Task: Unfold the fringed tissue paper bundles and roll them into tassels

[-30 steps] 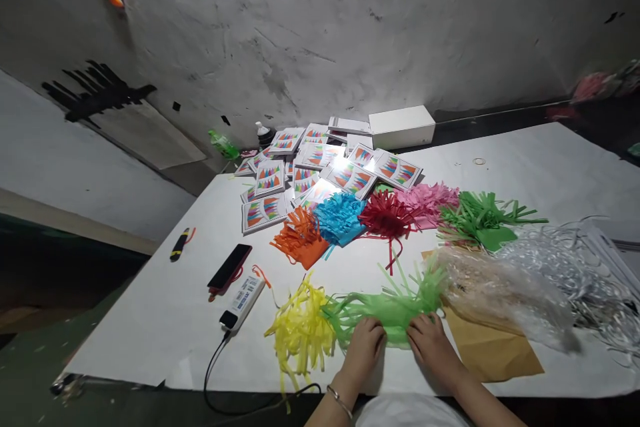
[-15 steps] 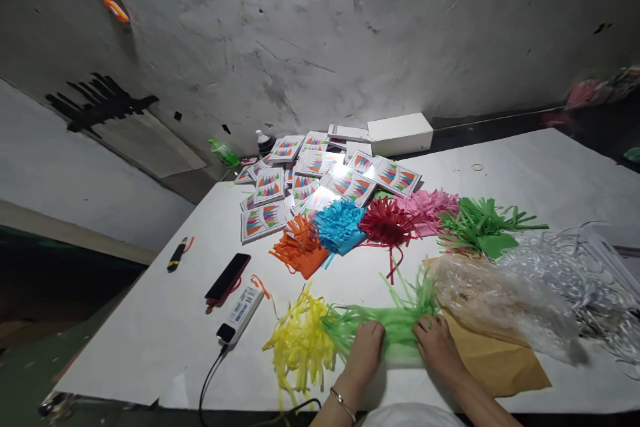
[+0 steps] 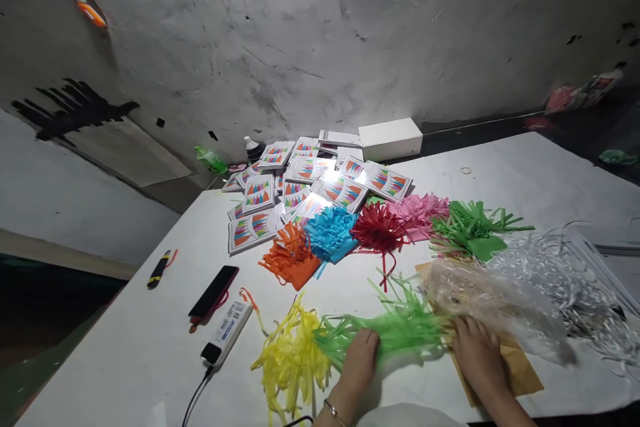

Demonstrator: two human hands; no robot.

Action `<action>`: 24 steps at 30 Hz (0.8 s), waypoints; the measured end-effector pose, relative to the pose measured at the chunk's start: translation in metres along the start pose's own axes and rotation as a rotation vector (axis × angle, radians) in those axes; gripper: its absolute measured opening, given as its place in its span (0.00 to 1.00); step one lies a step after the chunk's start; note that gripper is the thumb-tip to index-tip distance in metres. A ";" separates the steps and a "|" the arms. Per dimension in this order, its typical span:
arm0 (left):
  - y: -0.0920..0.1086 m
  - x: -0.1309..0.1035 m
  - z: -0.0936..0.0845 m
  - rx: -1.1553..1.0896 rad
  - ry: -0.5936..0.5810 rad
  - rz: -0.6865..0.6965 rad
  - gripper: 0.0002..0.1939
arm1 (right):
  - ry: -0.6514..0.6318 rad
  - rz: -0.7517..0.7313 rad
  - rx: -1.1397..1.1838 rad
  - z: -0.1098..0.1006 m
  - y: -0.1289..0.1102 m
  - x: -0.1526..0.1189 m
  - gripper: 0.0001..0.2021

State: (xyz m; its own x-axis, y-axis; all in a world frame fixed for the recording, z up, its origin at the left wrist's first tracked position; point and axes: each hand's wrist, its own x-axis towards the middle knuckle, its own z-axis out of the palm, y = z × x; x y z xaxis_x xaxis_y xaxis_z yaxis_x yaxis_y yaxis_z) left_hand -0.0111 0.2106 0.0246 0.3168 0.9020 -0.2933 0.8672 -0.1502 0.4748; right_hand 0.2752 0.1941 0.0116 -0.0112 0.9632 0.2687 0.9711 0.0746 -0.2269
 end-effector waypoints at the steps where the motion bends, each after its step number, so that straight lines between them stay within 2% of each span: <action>1: 0.000 0.000 0.000 -0.008 0.001 -0.002 0.05 | 0.003 -0.049 0.042 -0.002 -0.008 0.000 0.17; 5: 0.001 -0.001 0.001 -0.048 0.007 -0.008 0.06 | -0.096 -0.353 0.253 0.011 -0.060 0.007 0.20; 8: 0.000 0.000 0.002 -0.078 0.010 -0.035 0.07 | -0.192 -0.443 0.324 0.033 -0.084 0.018 0.08; 9: -0.001 0.001 0.001 -0.087 0.011 -0.055 0.07 | -0.217 -0.440 0.328 0.039 -0.084 0.020 0.06; 11: -0.002 0.004 0.000 -0.103 0.016 -0.112 0.09 | -0.258 -0.406 0.319 0.049 -0.076 0.024 0.07; 16: 0.003 0.019 -0.007 -0.130 0.035 -0.263 0.11 | -0.294 -0.278 0.277 0.061 -0.056 0.025 0.07; 21: 0.010 0.035 -0.014 -0.119 0.028 -0.372 0.11 | -0.237 -0.180 0.179 0.065 -0.065 0.033 0.07; 24: 0.010 0.042 -0.014 -0.102 0.025 -0.389 0.11 | -0.190 -0.265 0.171 0.059 -0.072 0.034 0.08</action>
State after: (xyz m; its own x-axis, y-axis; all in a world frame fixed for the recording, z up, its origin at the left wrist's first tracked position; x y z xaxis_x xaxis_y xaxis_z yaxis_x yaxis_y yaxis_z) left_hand 0.0055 0.2526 0.0292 -0.0388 0.8934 -0.4476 0.8775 0.2448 0.4125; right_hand 0.1906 0.2366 -0.0180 -0.3166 0.9343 0.1640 0.8750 0.3544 -0.3300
